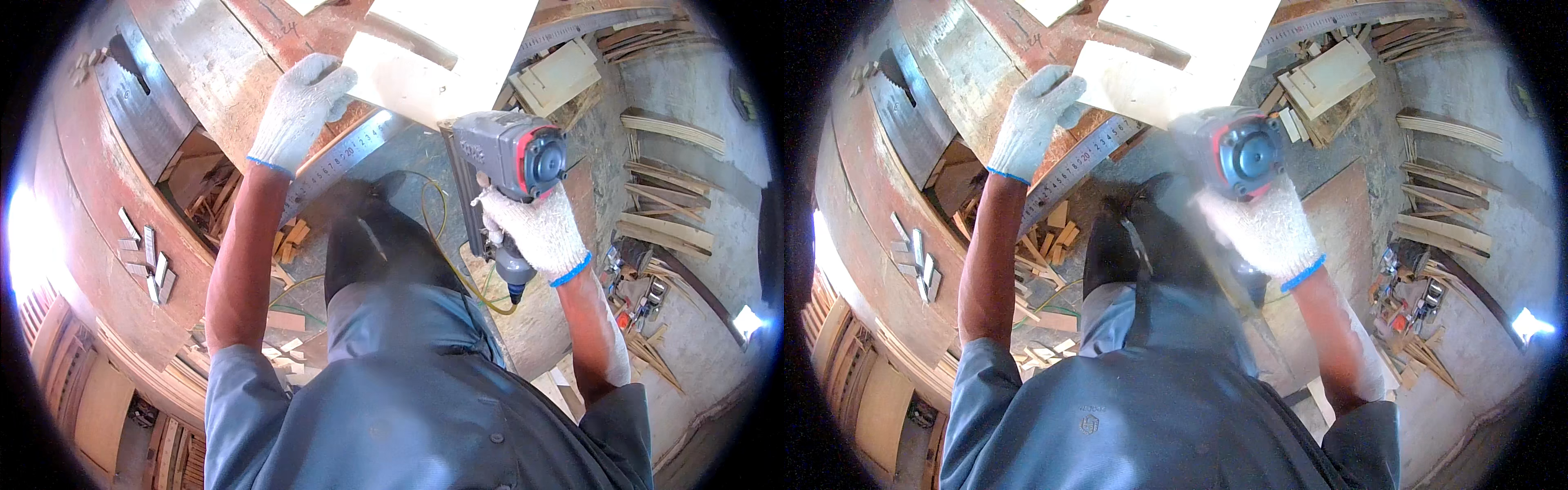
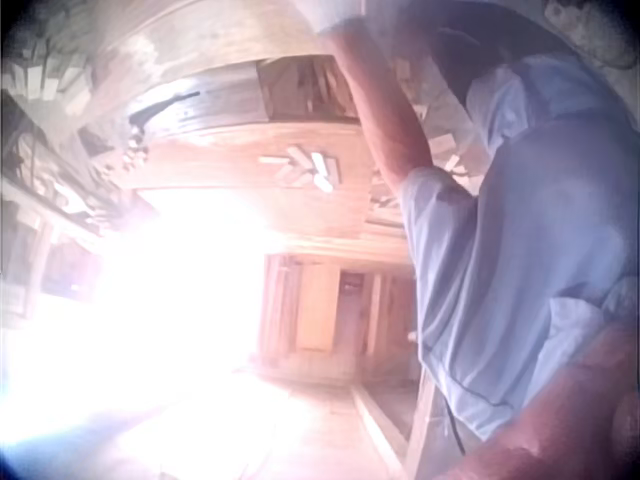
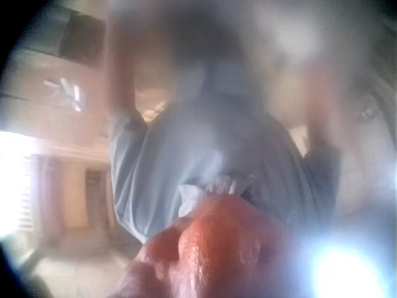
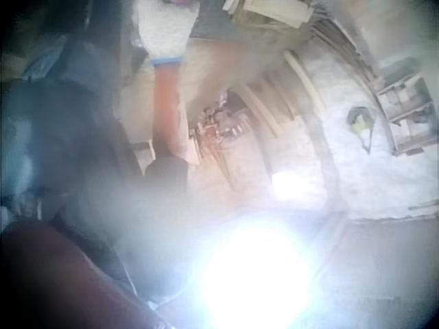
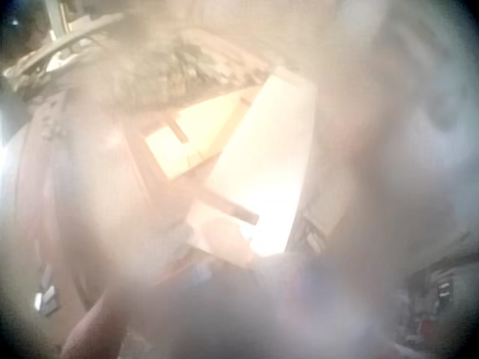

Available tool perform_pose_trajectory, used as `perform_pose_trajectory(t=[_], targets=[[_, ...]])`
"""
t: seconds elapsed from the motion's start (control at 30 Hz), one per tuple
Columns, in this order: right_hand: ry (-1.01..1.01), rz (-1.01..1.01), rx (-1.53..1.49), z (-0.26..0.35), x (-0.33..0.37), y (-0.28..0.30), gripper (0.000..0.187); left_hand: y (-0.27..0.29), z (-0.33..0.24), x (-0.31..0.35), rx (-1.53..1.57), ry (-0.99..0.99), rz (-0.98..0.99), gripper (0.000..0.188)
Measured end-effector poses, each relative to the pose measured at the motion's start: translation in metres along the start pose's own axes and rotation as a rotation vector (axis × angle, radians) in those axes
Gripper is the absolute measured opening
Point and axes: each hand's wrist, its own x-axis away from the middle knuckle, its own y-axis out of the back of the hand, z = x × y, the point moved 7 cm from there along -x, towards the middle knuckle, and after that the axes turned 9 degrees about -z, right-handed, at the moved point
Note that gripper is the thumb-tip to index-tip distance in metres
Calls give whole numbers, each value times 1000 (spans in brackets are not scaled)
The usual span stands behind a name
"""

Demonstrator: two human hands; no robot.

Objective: The person assembles a wooden drawer by attaching side panels to a base using a pneumatic nail gun. They position each piece, drive nails, and occasionally use a hammer to adjust alignment.

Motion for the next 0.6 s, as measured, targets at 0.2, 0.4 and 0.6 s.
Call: perform_pose_trajectory(t=[0.2,0.4,0.6], targets=[[97,-57,90,-3,-1,0,23,0,5,-2,30,28,15,34],[103,-116,136,-11,-3,-8,32,-2,-7,-1,38,71,-21,34],[75,-156,-9,-7,11,-1,25,-7,-7,2,64,174,39,31]])
